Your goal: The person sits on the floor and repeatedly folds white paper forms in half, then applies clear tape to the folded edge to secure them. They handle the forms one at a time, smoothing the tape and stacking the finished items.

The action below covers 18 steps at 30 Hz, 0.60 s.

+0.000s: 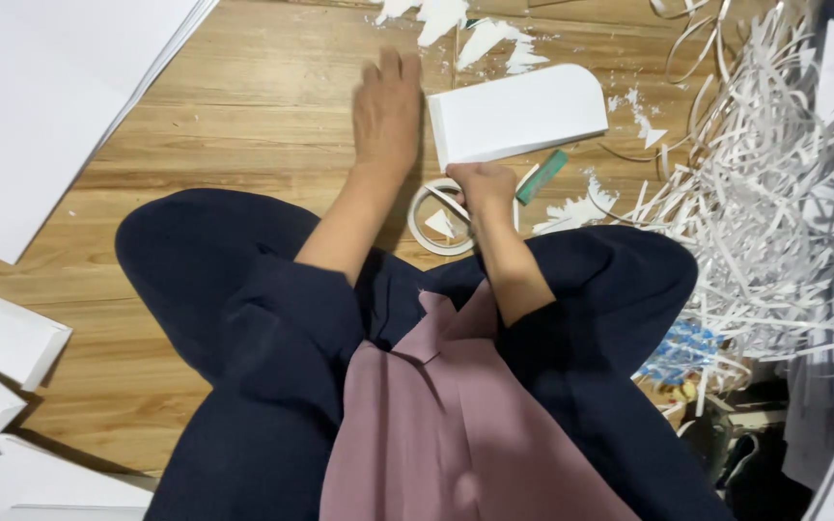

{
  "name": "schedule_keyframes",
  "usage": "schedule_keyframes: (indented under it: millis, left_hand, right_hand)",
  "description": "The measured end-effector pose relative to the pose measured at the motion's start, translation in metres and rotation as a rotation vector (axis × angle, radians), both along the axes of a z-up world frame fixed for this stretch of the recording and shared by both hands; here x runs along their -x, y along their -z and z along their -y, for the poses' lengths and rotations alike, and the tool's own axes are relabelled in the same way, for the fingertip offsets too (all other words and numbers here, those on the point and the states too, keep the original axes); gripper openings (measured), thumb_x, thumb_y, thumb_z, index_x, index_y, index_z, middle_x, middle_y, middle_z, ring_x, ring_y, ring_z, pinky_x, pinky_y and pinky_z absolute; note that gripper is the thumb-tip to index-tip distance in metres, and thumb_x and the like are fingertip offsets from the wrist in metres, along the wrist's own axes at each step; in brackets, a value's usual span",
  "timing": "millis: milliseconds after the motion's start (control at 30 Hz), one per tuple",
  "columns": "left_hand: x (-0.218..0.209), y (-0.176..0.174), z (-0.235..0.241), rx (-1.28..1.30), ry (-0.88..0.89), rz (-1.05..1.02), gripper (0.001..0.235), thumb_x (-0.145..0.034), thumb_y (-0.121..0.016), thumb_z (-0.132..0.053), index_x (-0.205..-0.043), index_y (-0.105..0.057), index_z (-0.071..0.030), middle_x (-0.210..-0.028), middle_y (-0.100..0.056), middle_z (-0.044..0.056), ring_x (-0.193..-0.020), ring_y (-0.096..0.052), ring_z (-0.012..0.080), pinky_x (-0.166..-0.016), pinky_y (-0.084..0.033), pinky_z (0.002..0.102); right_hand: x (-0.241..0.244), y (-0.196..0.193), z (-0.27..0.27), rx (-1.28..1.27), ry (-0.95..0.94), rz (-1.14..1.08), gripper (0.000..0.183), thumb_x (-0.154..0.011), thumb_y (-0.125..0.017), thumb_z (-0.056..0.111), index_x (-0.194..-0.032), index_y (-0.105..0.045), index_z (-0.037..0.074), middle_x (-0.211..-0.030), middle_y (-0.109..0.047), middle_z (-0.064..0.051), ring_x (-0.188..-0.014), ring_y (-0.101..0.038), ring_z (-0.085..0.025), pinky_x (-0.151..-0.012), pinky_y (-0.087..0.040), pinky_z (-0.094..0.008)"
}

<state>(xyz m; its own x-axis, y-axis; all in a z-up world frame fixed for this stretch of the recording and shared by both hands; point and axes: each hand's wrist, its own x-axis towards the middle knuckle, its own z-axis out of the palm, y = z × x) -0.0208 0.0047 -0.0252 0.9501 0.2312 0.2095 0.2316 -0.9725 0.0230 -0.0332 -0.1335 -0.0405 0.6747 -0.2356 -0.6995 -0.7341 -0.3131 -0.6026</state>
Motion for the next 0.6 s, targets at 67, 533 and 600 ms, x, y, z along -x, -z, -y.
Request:
schedule_keyframes:
  millis: [67, 533, 600]
  left_hand:
    - [0.009, -0.003, 0.005, 0.584, 0.185, -0.259, 0.009, -0.075, -0.057, 0.007, -0.076, -0.054, -0.002, -0.08, -0.051, 0.014, -0.073, -0.048, 0.0298, -0.056, -0.044, 0.039]
    - [-0.006, 0.085, 0.012, 0.689, 0.053, -0.475, 0.016, -0.063, -0.075, -0.019, -0.055, -0.061, -0.019, -0.056, -0.057, 0.006, -0.064, -0.064, 0.0301, -0.056, -0.052, 0.039]
    - [-0.008, 0.075, 0.018, 0.67, 0.038, -0.474, 0.018, -0.063, -0.074, -0.018, -0.053, -0.06, -0.018, -0.055, -0.056, 0.007, -0.062, -0.064, 0.0316, -0.054, -0.052, 0.039]
  right_hand:
    - [0.006, -0.009, -0.013, -0.009, 0.034, 0.033, 0.014, -0.061, -0.069, 0.014, -0.065, -0.065, 0.002, -0.038, -0.045, -0.006, -0.033, -0.036, -0.009, -0.034, -0.027, -0.022]
    - [0.008, -0.013, -0.013, 0.346, -0.377, 0.184, 0.016, -0.066, -0.064, 0.033, -0.076, -0.071, 0.024, -0.068, -0.066, 0.001, -0.078, -0.064, -0.029, -0.07, -0.049, -0.039]
    - [0.014, -0.027, -0.013, 0.362, -0.383, 0.216, 0.017, -0.069, -0.062, 0.032, -0.079, -0.071, 0.022, -0.072, -0.067, -0.002, -0.081, -0.063, -0.032, -0.071, -0.048, -0.043]
